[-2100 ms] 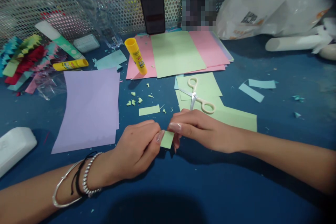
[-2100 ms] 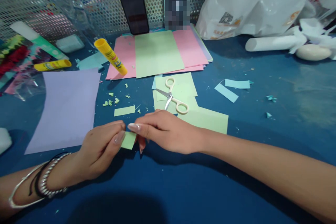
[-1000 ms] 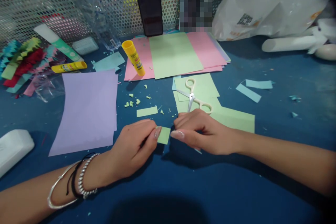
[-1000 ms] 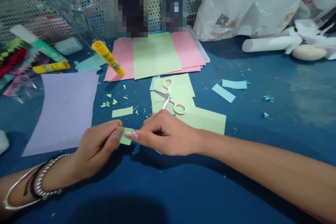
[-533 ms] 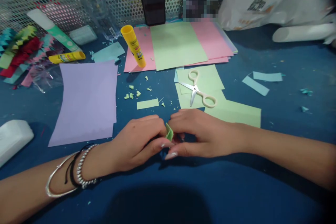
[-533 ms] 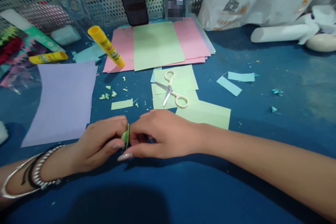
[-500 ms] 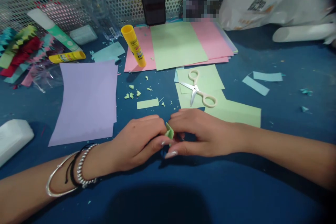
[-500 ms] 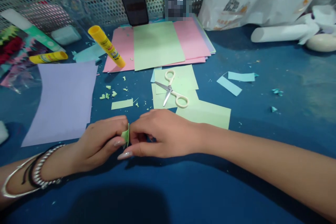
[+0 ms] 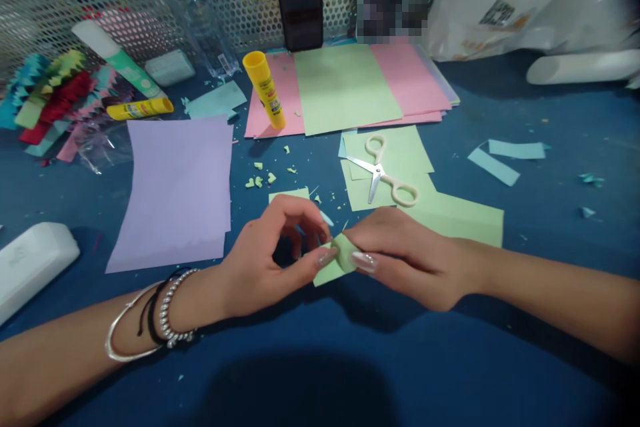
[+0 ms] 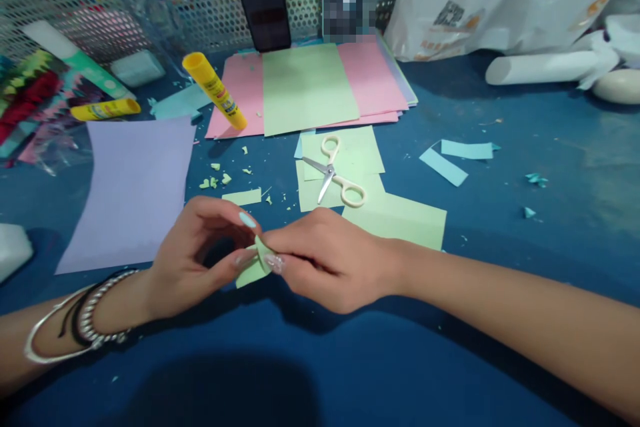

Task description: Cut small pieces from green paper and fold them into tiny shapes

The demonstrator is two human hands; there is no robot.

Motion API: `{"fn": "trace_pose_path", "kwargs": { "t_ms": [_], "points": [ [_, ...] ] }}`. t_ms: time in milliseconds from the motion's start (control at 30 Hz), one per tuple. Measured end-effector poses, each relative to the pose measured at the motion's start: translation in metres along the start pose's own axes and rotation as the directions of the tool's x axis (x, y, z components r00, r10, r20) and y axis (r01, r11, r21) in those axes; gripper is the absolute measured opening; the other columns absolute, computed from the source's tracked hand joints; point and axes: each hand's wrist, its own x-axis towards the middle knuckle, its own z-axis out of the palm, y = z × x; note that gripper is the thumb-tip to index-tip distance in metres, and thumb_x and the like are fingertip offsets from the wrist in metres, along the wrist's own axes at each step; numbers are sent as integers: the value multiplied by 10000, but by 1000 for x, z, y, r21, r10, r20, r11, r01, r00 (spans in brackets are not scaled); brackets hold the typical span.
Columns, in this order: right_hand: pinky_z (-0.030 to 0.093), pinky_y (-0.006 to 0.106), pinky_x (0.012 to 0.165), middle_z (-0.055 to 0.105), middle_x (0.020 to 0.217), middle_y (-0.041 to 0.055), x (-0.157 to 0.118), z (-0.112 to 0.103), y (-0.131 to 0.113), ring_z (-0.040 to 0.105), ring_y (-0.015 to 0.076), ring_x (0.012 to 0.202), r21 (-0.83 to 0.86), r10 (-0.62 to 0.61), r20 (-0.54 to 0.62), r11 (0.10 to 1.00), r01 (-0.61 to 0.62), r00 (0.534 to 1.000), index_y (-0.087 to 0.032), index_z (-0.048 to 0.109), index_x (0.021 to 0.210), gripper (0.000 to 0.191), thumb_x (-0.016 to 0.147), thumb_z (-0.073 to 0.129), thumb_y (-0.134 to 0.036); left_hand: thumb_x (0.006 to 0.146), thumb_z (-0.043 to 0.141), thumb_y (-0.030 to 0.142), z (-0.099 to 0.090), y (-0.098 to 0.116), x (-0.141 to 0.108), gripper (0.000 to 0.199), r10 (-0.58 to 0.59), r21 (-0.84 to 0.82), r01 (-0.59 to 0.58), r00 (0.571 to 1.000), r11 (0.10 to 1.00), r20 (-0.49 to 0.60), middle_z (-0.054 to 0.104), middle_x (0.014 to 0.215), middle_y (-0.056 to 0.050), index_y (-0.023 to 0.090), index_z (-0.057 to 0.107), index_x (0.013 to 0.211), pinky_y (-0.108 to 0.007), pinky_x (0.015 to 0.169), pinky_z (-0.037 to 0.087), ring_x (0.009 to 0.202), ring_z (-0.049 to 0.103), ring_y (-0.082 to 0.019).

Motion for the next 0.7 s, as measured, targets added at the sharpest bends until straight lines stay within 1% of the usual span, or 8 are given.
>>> {"fn": "trace_pose_path", "kwargs": {
  "t_ms": [67,133,200,267,367,500,567,700],
  "points": [
    [250,203,488,298,549,-49,1,0,0,262,62,479,-28,37,-71,999,-39,997,-176,306,640,236,872,348,-164,785,567,90,0,-3,1,228,65,-64,-66,998,996,-6,568,855,-17,210,469,952,-223,603,476,708,559,-110],
    [241,193,468,303,525,-55,0,0,0,268,55,456,-69,93,-170,992,-106,981,-171,329,632,259,890,347,-184,775,566,58,-1,-5,3,180,123,-76,-122,992,990,2,574,811,-15,202,518,873,-238,624,474,716,555,-118],
    [248,185,472,346,526,-54,0,-1,0,301,51,457,-140,123,-221,978,-156,967,-164,379,650,257,902,350,-205,776,572,64,-2,-6,5,169,99,-78,-99,995,992,-3,576,793,-21,201,547,872,-248,631,471,719,553,-126],
    [263,186,496,395,553,-49,-1,-1,0,339,54,479,-213,128,-220,961,-176,967,-162,414,700,226,908,348,-220,788,578,94,-2,-7,6,155,16,-92,-17,1000,996,-5,577,799,-29,202,565,898,-247,631,472,726,558,-131],
    [262,192,503,410,569,-51,-2,0,0,351,63,490,-252,159,-212,944,-211,964,-173,392,745,199,921,325,-236,791,595,123,-1,-7,7,138,-73,-150,74,997,986,15,570,810,-18,208,579,899,-235,648,476,729,563,-120],
    [258,183,498,382,565,-58,-1,1,1,336,67,491,-221,176,-172,952,-212,969,-182,356,731,203,924,322,-238,738,665,126,-1,-6,8,196,-62,-227,66,998,972,24,543,891,-16,211,581,893,-229,716,482,816,556,-120],
    [262,179,506,379,574,-56,0,2,0,340,65,500,-214,163,-142,958,-191,976,-181,361,732,201,923,323,-233,743,660,127,0,-6,8,169,-65,-254,66,998,965,12,548,920,-24,201,580,872,-233,753,485,870,555,-129],
    [255,191,509,394,579,-46,0,2,-2,341,70,497,-243,143,-104,956,-165,984,-174,393,724,231,926,310,-246,763,641,149,0,-7,10,109,-154,-322,142,988,936,-12,581,945,-33,173,548,815,-239,780,490,894,574,-131]
  ]
}}
